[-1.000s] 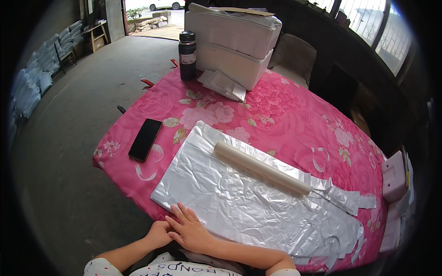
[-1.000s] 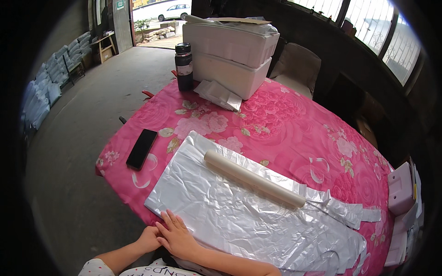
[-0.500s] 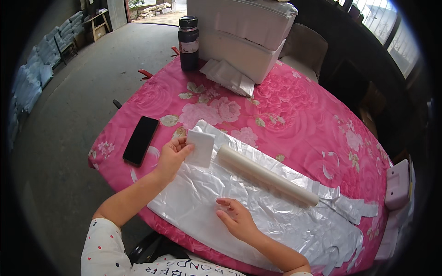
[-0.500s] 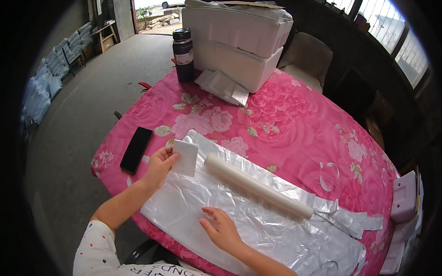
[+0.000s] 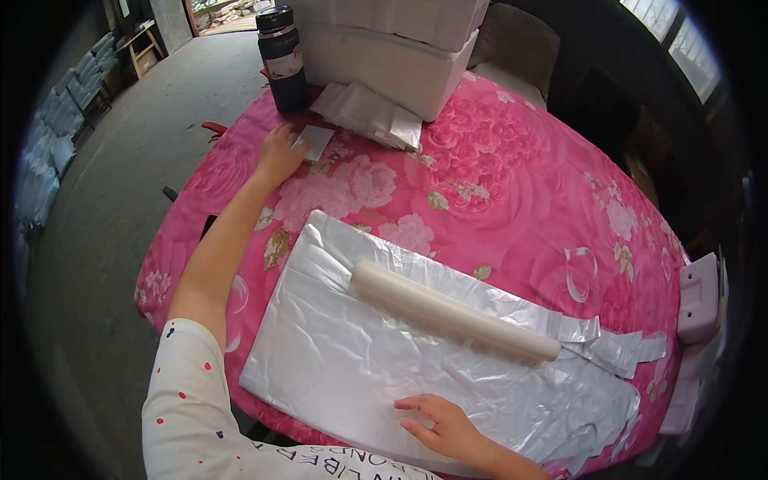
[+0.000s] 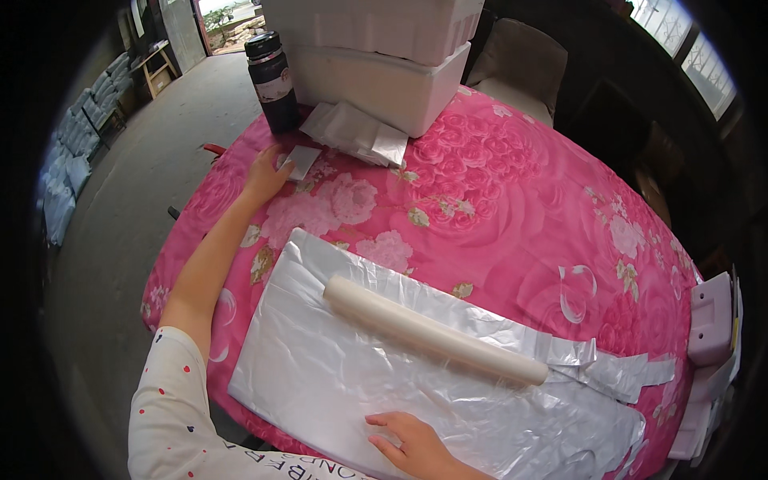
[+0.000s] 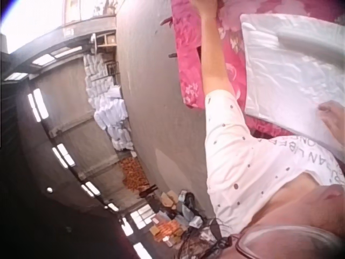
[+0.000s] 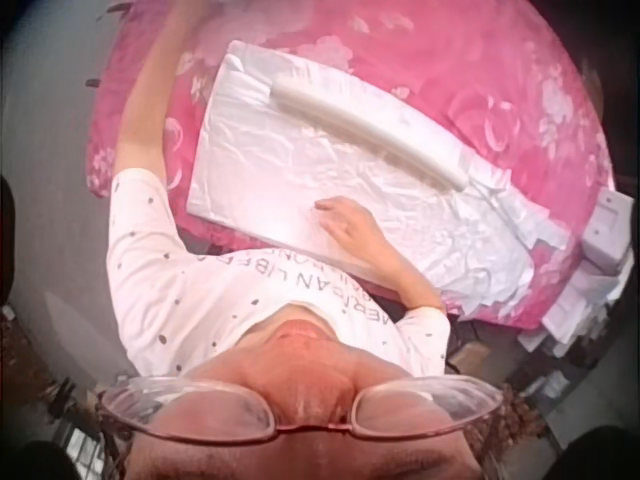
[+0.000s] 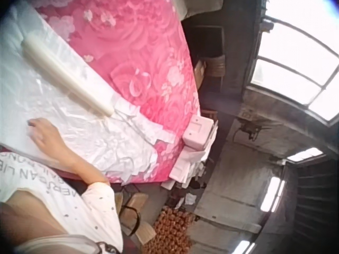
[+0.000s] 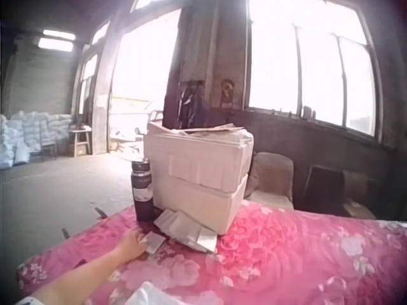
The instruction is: The person repeatedly unrolls a roll of plastic wrap onto a silver sheet on a table, tears off a strip by hand, and places the strip on a stack of white packages. The person continues this cycle throughout the clip.
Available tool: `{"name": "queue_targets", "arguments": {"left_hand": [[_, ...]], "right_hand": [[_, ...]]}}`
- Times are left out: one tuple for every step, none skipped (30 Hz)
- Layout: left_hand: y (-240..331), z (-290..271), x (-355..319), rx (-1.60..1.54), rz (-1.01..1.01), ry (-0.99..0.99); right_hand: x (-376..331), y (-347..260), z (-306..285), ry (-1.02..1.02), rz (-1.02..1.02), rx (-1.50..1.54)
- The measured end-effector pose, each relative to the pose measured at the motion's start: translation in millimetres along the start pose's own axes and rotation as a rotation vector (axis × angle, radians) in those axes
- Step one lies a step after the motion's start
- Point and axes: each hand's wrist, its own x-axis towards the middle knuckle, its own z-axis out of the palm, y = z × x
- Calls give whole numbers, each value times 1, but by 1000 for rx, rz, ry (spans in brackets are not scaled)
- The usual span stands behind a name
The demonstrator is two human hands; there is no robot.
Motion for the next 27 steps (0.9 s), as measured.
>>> {"name": "queue_targets", "arguments": {"left_hand": [[4, -5, -8, 52, 90, -23], [9, -9, -19, 73, 148, -55], [18, -14, -28, 91, 206, -80], [24, -18, -34, 109, 265, -107], [24, -16, -37, 125, 314, -128], [22, -15, -37, 146, 362, -134], [19, -10, -37, 162, 409, -144], [16, -5, -33, 144, 366, -133], [10, 1, -29, 129, 320, -129], [8, 7, -29, 103, 272, -140], [4, 10, -25, 58, 245, -166], [0, 15, -16, 9, 223, -194], [1, 19, -9, -40, 201, -224], [0, 21, -5, -23, 203, -225], [4, 18, -1, -2, 207, -230], [5, 19, 0, 21, 209, -233], [4, 23, -3, 38, 205, -122], [4, 22, -7, 34, 218, -104], [6, 18, -12, 29, 233, -85], [7, 14, -18, 26, 245, -63], [17, 7, -25, -34, 246, -108], [29, -6, -37, -95, 246, -155], [42, -21, -50, -155, 245, -203], [63, -34, -65, -159, 306, -230], [90, -47, -81, -167, 371, -257], [117, -60, -99, -171, 439, -280], [139, -73, -119, -273, 404, -386]], "right_hand": [[-1, 1, -4, 20, -3, -7], [-2, 3, -8, 39, -5, -14], [-3, 3, -10, 60, -11, -27], [-6, 3, -10, 69, -6, -21], [-9, 3, -9, 80, 1, -15], [-12, 1, -9, 91, -5, -17], [-14, 1, -8, 89, -7, -7], [-18, 1, -5, 88, -7, 4], [-20, 2, -3, 83, -5, 21], [-23, 2, -1, 76, 0, 3], [-23, 3, 0, 69, 5, -15], [-24, 4, 1, 68, 13, -33], [-26, 7, 2, 66, 17, -24], [-28, 11, 2, 61, 21, -16], [-30, 15, 1, 57, 23, -2], [-31, 18, -1, 95, -13, -30], [-30, 20, -5, 131, -50, -59], [-31, 19, -10, 167, -87, -90], [-30, 17, -17, 263, -127, -109], [-25, 18, -27, 392, -193, -233], [-20, 22, -39, 525, -257, -355], [-14, 29, -53, 634, -280, -528], [-10, 34, -66, 697, -224, -682], [-8, 43, -77, 732, -132, -751], [-8, 54, -88, 763, -39, -824], [-11, 70, -100, 766, -10, -814], [-16, 79, -106, 748, -23, -840]]}}
